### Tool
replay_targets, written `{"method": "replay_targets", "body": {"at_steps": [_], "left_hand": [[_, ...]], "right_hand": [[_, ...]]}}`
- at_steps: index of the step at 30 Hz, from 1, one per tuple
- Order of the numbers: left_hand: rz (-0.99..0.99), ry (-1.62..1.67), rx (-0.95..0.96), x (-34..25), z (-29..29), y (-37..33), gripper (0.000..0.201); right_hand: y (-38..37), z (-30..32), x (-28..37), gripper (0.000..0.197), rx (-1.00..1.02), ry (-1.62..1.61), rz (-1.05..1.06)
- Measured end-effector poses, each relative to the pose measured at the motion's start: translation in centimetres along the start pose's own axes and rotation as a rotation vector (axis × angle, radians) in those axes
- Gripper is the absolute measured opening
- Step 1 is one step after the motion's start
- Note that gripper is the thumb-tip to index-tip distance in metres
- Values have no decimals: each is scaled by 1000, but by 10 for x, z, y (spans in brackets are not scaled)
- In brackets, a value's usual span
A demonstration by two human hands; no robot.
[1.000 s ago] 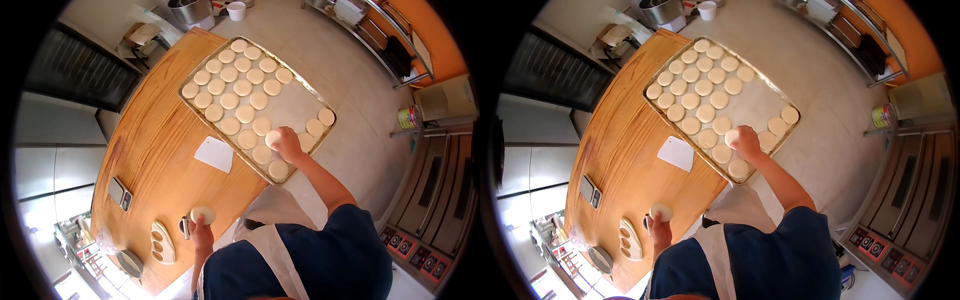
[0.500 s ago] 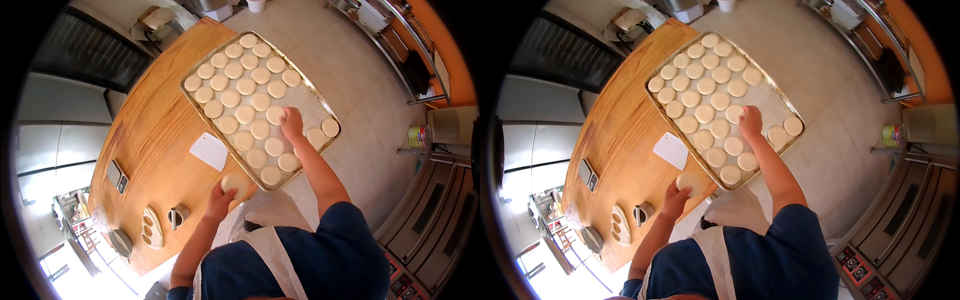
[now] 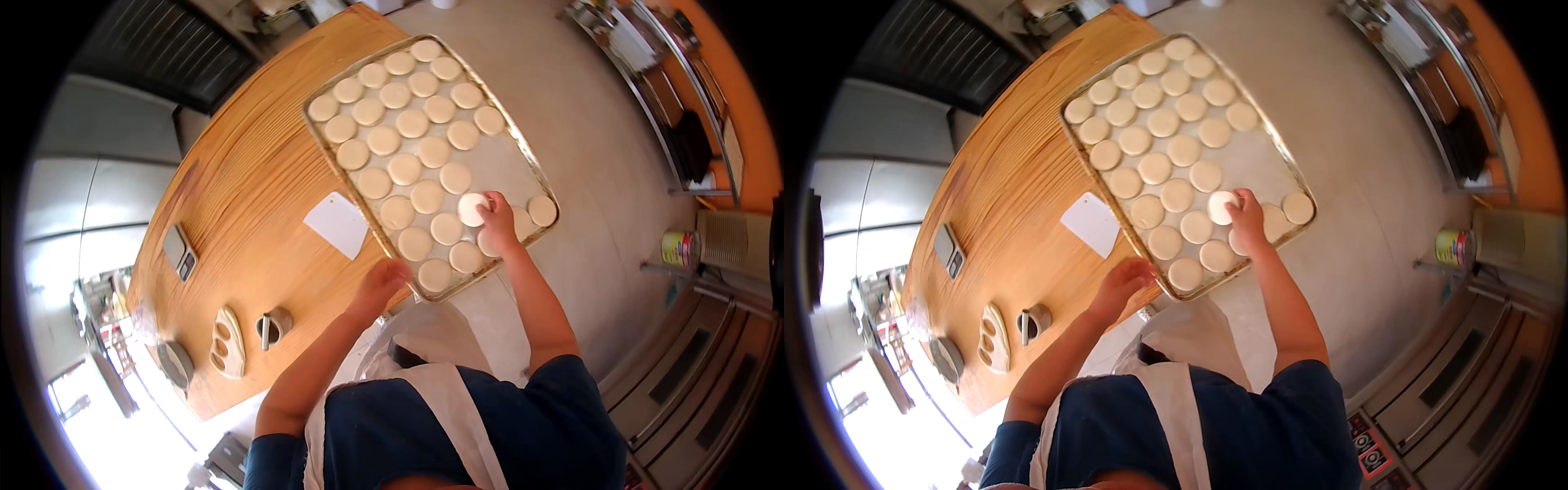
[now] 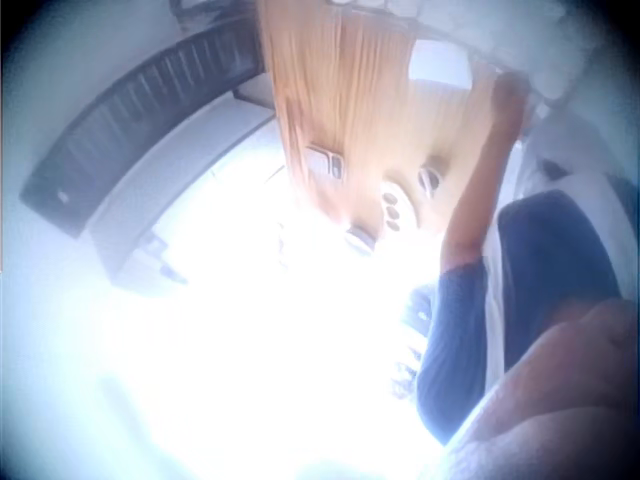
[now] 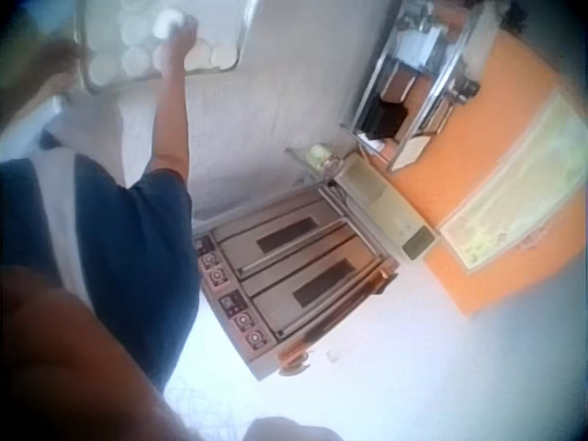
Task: The person cuts dough circles with a circular cutter on a table, weighs them on a scale, and places them onto a baking tray. The person then feeds the remaining dough through a dough sheeter machine multiple times and returns to the table to cut and weigh more dough circles.
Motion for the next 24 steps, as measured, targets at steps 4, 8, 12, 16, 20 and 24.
{"method": "replay_targets", "body": {"at_steps": [4,8,12,16,20,24], "left_hand": [[124,110,-90,53,27,72,25],[67,46,-274,126,49,117,14],[214,144,-858,213,86,198,13],[517,202,-1572,266,152,250,21],[590,370,-1825,335,239,298,37],[457,737,-2178,304,289,303,23]], "right_hand": [[0,-14,7,29,144,804,353],[-13,24,-14,35,85,835,384],[23,-14,24,34,60,816,515],[47,-82,61,33,290,694,588],[84,-154,81,29,498,590,589],[126,-218,92,27,706,629,678]]}}
Point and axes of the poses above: each hand's wrist, its own y-axis away from the middle knuckle, its own z-axis out of the back of the hand, x = y × z, the point moved 2 cm from there along -y, towards the middle knuckle, and after that the axes turned 10 degrees about -y, right-handed, at the moved point
